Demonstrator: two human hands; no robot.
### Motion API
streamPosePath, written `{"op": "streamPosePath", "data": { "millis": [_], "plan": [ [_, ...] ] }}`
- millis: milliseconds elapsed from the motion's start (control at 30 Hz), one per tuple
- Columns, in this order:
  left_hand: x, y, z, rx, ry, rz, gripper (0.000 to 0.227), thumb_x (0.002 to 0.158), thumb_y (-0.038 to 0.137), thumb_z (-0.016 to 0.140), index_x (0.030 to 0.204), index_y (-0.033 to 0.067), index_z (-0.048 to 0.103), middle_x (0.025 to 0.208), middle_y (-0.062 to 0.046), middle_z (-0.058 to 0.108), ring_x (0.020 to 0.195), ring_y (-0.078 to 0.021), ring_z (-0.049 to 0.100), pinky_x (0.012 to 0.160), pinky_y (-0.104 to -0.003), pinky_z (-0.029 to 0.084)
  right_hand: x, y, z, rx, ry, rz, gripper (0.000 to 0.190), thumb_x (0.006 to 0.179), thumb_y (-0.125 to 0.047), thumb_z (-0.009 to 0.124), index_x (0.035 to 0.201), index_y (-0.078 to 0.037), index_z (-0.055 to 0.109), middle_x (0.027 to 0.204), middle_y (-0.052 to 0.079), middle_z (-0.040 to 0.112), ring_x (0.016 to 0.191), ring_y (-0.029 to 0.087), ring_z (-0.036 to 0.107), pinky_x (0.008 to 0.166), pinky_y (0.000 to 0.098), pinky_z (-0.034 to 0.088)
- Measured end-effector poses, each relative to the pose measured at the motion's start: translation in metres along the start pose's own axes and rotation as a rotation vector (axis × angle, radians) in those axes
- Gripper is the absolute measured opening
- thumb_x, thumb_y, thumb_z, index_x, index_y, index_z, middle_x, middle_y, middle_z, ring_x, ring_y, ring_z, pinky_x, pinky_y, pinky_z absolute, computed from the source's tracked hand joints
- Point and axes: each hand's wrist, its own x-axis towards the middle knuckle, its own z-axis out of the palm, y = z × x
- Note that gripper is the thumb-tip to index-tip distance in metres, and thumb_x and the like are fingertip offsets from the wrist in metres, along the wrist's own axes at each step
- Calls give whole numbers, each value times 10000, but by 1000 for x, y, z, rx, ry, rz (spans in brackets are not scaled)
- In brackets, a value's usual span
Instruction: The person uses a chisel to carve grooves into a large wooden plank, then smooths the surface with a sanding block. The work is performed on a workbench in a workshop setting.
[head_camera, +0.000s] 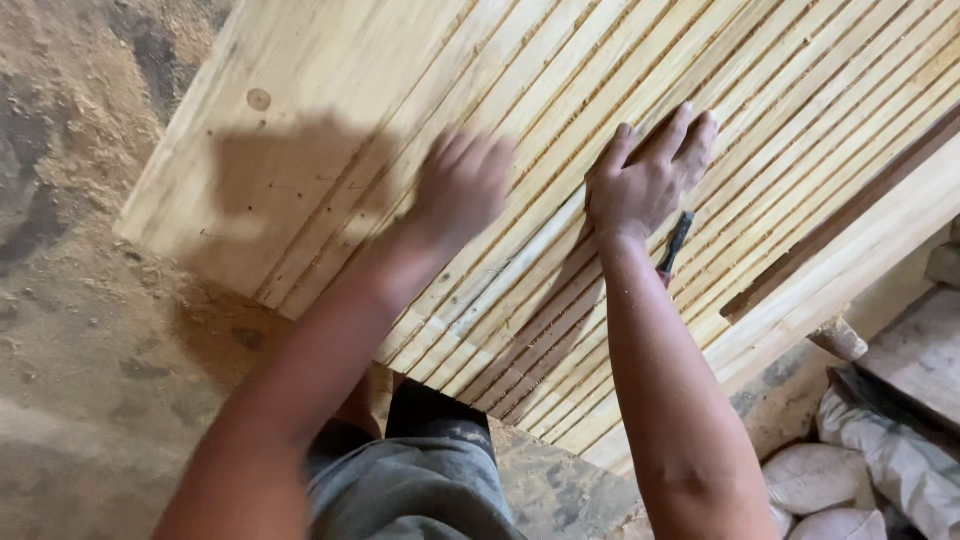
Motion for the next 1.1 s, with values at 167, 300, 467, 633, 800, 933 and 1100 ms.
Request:
{"op": "streamPosePath", "data": {
  "millis": [167,300,467,633,800,933,1100],
  "plan": [
    [68,-8,53,-65,-28,-27,137,880,41,617,1011,72,641,961,-98,664,992,-303,630,910,-453,490,6,-9,-2,7,-46,45,727,1031,-427,610,1576,-10,370,1647,285,248,1538,451,200,1261,524,171],
    [-24,7,-24,-39,-8,-29,209,848,58,638,1056,48,657,943,-129,633,952,-323,603,891,-451,491,4,-7,-5,-14,-28,16,721,1054,-442,601,1591,-23,363,1669,268,255,1561,437,206,1287,524,172],
    [-89,18,-89,-1,-118,-180,54,935,97,656,961,50,667,888,-107,632,884,-269,600,814,-431,479,4,-7,-3,-41,-67,40,743,1035,-441,603,1586,-11,351,1647,285,252,1543,442,197,1272,535,160],
    [2,11,-17,-57,-29,-66,163,803,40,620,962,75,631,908,-97,644,935,-290,620,867,-432,501,6,-12,-5,-14,-37,43,716,1055,-437,583,1591,-21,357,1661,270,260,1560,433,204,1281,520,180],
    [-45,10,-37,-28,-20,-78,80,841,21,623,886,84,607,859,-99,621,890,-290,613,837,-417,505,1,-12,-8,-23,-29,44,715,1049,-444,596,1588,-36,362,1653,260,266,1540,435,214,1263,530,174],
    [-122,14,-84,-12,-55,-128,80,882,28,642,842,90,612,803,-79,604,806,-251,597,755,-404,471,1,-11,-7,-3,-36,63,712,1050,-441,597,1590,-37,367,1657,266,266,1543,442,222,1267,526,190],
    [-58,9,-50,-13,-63,-63,79,850,54,633,818,111,589,806,-71,605,834,-265,613,794,-431,476,2,-12,-8,-22,-26,50,715,1048,-462,597,1586,-47,375,1649,263,267,1539,437,221,1266,520,193]
  ]
}}
